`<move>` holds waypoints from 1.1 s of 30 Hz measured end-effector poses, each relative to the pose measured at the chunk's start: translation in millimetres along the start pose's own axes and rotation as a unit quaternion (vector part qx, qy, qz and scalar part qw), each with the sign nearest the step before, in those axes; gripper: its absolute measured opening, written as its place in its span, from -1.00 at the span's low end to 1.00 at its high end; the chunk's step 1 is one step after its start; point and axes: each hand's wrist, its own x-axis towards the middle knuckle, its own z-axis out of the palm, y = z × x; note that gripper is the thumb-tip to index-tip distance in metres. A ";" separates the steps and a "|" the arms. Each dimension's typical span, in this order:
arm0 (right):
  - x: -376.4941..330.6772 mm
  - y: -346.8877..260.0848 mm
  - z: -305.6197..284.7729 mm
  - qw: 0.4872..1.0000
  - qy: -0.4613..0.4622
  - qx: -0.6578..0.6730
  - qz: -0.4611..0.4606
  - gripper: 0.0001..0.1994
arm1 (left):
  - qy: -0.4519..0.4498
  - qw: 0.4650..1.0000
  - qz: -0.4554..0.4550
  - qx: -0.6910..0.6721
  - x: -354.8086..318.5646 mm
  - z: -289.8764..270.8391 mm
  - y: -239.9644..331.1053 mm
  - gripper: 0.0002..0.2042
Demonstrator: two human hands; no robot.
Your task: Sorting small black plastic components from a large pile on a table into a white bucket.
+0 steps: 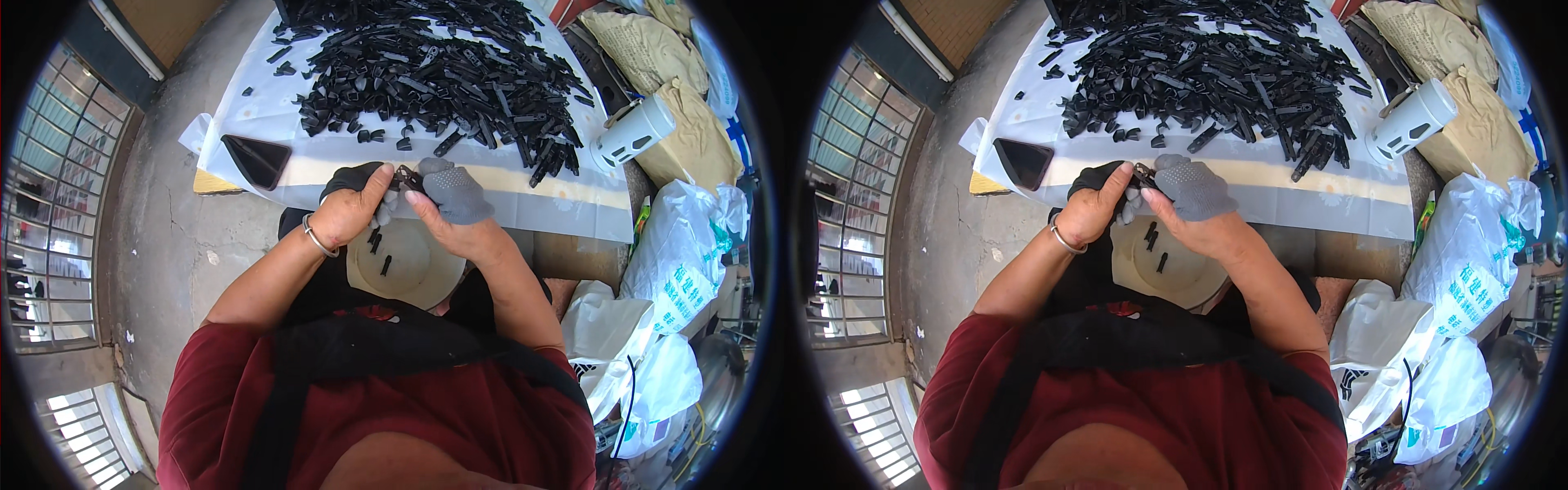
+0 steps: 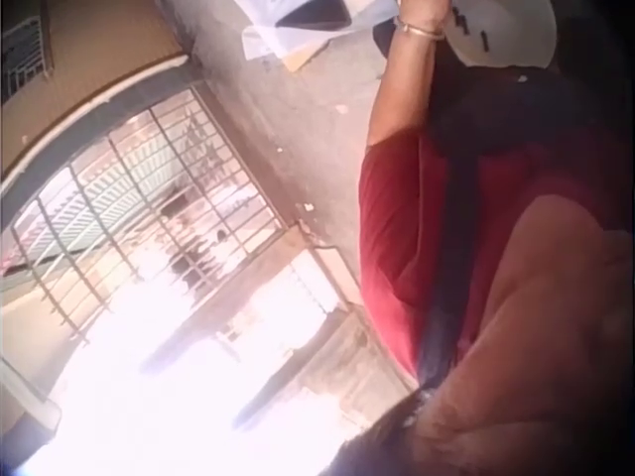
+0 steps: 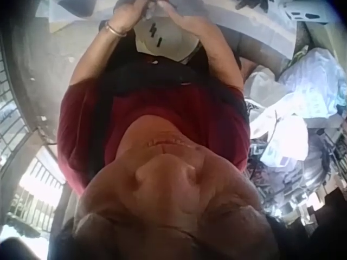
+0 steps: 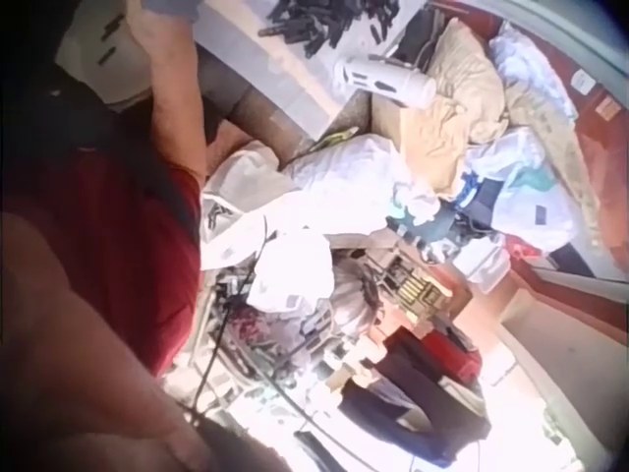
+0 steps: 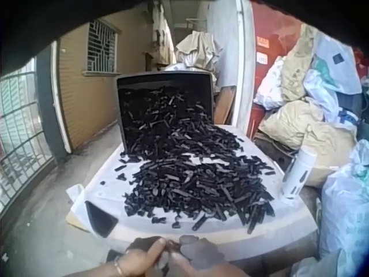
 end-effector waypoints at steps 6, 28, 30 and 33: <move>-3.7 1.2 -7.0 0.995 -0.052 -0.085 0.027 -0.70 | -0.067 0.995 -0.075 0.018 1.8 -15.6 21.5 -0.58; 6.3 61.9 -24.7 0.944 0.026 -0.326 0.034 -0.80 | -0.062 0.895 0.155 0.414 22.4 -8.8 8.2 -0.65; 19.6 60.0 -16.2 0.939 -0.006 -0.343 0.038 -0.82 | 0.053 0.861 0.266 0.430 38.2 -3.5 -9.6 -0.74; 24.4 55.5 -11.6 0.920 -0.046 -0.388 0.039 -0.83 | -0.007 0.876 0.168 0.452 59.4 9.8 3.2 -0.75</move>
